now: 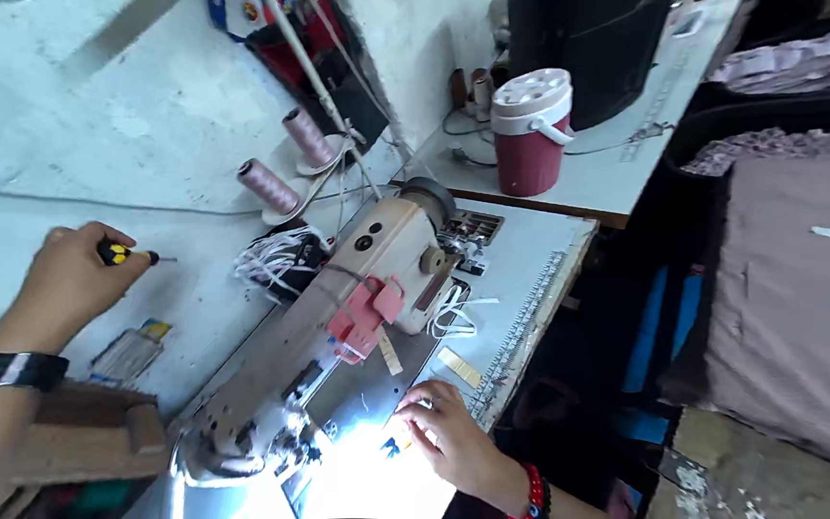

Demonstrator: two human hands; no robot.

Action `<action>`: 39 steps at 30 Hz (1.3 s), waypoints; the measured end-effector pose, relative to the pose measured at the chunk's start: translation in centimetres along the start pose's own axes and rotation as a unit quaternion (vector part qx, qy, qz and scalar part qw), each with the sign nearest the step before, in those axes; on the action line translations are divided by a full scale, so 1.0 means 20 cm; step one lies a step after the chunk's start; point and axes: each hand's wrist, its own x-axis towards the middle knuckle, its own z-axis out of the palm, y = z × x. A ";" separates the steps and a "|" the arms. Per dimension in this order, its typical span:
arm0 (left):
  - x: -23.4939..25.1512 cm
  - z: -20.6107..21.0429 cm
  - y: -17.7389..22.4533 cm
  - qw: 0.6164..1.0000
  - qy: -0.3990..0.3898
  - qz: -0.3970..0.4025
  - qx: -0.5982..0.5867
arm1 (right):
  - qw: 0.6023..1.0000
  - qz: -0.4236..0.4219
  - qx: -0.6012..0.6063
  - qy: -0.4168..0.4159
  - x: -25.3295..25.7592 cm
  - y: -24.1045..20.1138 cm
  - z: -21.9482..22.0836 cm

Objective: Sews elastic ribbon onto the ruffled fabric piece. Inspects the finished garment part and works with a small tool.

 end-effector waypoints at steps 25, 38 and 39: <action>-1.87 0.92 -0.40 0.739 0.002 -0.292 -0.607 | 0.948 -0.155 -0.054 -0.274 0.18 -0.95 1.05; -1.92 1.08 -0.38 0.886 0.061 -0.170 -0.428 | 0.954 -0.183 -0.106 -0.215 0.21 -0.81 1.16; -1.92 1.06 -0.37 0.889 0.055 -0.169 -0.423 | 0.952 -0.182 -0.114 -0.218 0.21 -0.81 1.16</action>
